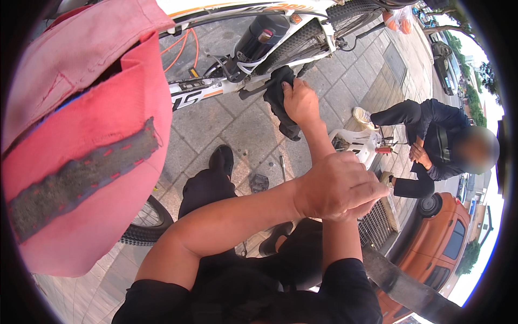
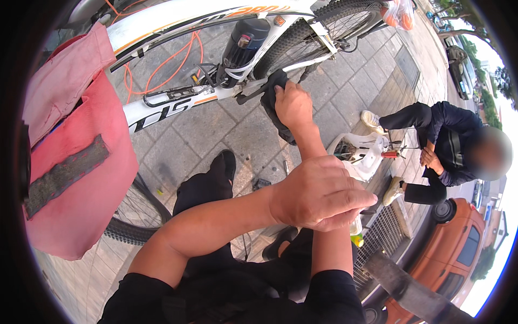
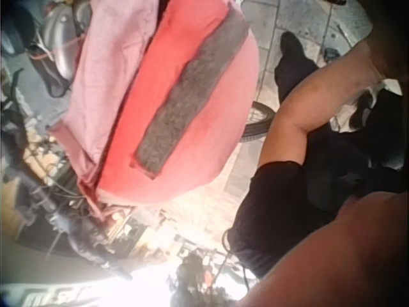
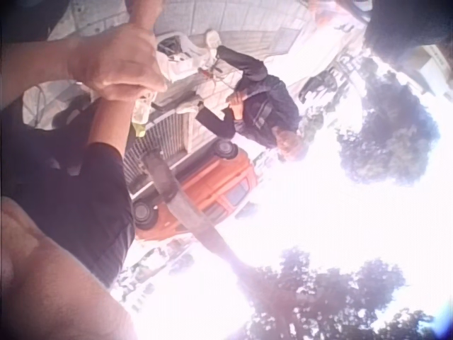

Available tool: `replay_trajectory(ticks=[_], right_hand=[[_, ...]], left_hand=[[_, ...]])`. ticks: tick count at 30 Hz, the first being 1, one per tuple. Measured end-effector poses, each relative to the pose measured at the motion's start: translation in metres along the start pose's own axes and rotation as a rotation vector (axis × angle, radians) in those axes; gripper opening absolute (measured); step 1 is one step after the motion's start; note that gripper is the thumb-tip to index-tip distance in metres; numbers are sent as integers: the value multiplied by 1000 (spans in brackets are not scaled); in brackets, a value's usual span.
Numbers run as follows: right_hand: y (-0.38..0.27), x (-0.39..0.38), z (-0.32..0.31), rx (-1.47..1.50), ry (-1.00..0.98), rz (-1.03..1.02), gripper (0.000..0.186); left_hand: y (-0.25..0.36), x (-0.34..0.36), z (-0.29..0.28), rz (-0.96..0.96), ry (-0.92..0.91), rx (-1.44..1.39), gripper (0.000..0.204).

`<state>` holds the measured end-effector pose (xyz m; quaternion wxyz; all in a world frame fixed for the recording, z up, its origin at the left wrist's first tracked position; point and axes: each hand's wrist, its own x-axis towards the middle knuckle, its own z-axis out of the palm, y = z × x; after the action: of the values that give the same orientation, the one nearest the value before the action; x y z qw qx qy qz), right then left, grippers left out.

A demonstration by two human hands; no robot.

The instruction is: The person uses a screwdriver to adjust a bicycle pedal held in their hands. They then wipe the pedal with a cloth, insert a small metal pin, and attach the pedal to the bicycle crank arm, tightening it with the screwdriver.

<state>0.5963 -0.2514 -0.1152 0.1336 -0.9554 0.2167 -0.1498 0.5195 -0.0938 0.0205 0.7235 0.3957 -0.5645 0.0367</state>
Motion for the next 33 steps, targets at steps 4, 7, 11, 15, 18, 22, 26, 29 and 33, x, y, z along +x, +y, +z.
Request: replay_trajectory(ticks=[4,7,11,15,18,22,26,29,33], right_hand=[[19,13,-14,342,-271,219,39],[38,21,-8,959,-476,492,32],[57,22,4,1341,-599,478,26],[70,19,17,1475,-591,461,27],[74,-1,8,1372,-374,568,30],[95,-44,19,1721,-124,635,37],[98,-67,10,1797,-16,708,36],[108,-65,-6,1627,89,789,36],[103,-45,-32,1278,60,468,37]], left_hand=[[-4,1,1,-19,11,38,39],[-7,-1,3,-26,-4,39,39],[-10,-3,3,-22,-7,51,40],[-12,-4,11,-20,-31,85,41],[-12,-5,12,-32,-52,77,42],[-12,-4,17,-22,-69,70,41],[-10,-5,16,-18,-91,75,39],[-11,-8,18,-19,-84,69,38],[-12,-7,19,-14,-87,50,38]])
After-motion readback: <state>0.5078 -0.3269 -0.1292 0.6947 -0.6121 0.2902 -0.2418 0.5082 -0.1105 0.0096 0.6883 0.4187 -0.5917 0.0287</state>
